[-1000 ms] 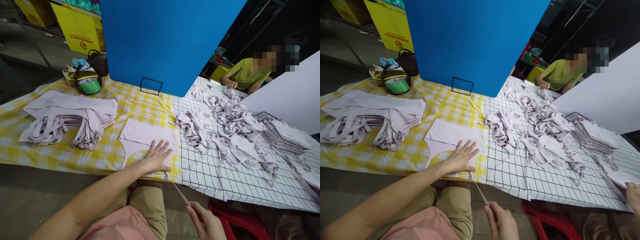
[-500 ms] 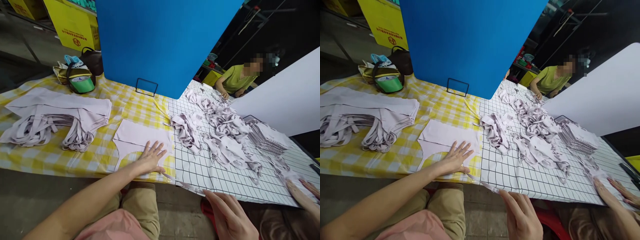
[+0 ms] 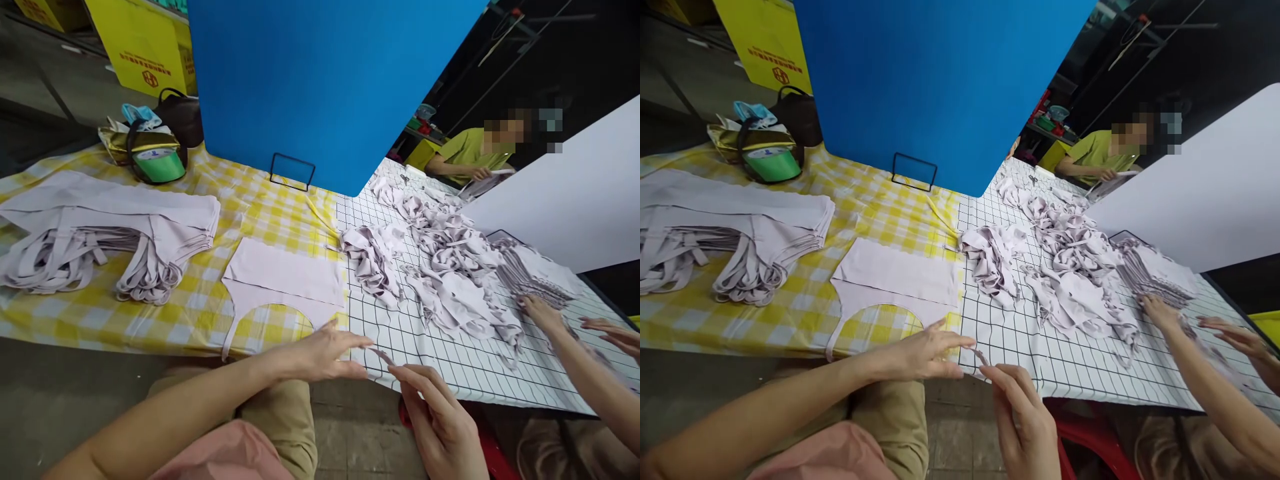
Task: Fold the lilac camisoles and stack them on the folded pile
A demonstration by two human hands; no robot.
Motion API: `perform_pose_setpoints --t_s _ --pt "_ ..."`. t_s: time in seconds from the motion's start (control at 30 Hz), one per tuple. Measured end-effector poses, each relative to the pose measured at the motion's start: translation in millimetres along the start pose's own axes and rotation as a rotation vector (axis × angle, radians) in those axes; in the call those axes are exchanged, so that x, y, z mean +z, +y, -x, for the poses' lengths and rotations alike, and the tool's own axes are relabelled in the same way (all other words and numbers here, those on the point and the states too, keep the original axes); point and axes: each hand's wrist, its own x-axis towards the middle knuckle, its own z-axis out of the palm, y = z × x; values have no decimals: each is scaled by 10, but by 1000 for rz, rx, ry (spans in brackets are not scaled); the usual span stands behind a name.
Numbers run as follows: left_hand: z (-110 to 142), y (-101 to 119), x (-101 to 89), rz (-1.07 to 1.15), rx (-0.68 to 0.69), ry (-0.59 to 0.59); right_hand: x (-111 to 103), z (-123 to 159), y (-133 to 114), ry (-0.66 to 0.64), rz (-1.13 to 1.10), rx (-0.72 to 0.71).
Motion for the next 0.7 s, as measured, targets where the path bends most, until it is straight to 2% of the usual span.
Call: perform_pose_setpoints --t_s 0.13,0.3,0.5,0.7 --pt "-44 182 35 388 -56 -16 9 -77 -4 43 92 -150" --pt "-81 160 73 836 -127 31 16 -124 55 161 264 -325" --pt "-72 185 98 935 -251 151 153 -189 130 244 325 -345" --pt "-41 181 190 946 -249 222 409 -267 216 414 455 -330"
